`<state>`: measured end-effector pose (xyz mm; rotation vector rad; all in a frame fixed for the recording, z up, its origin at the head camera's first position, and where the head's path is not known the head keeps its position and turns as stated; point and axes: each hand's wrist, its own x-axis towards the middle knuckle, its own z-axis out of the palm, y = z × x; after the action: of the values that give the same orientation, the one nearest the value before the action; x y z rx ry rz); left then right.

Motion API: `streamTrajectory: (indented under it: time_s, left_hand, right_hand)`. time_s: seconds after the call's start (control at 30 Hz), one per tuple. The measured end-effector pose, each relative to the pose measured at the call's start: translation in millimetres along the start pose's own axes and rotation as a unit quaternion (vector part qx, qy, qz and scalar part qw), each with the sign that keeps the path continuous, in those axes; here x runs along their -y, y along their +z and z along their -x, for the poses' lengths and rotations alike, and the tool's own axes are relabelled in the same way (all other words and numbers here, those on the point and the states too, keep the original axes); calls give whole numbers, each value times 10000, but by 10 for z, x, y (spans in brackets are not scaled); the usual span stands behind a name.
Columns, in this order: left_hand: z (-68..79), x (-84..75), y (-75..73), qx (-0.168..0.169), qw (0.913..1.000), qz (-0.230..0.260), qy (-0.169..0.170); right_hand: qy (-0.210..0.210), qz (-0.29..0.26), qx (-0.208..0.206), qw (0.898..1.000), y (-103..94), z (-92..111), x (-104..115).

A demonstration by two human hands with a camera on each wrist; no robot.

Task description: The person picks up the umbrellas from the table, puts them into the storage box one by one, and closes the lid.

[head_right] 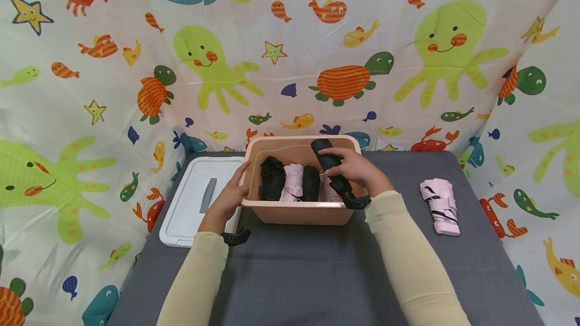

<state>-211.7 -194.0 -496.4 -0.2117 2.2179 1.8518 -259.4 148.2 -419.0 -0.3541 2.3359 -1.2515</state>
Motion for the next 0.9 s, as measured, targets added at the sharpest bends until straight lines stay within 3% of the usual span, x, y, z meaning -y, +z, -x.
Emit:
streamTrajectory:
  time_s: [0.17, 0.47, 0.63, 0.9]
  left_hand:
    - [5, -2, 10, -46, 10000, -44, 1]
    - [8, 3, 5, -28, 10000, -23, -23]
    - [-1, 4, -2, -25, 10000, 6, -49]
    - [5, 6, -4, -12, 10000, -22, 0]
  right_hand:
    - [237, -20, 155, 9996, 27, -96, 4]
    - [634, 484, 207, 9966, 37, -255, 27]
    - [707, 544, 311, 9955, 50, -338, 14]
    - [620, 1183, 492, 9898, 111, -428, -49]
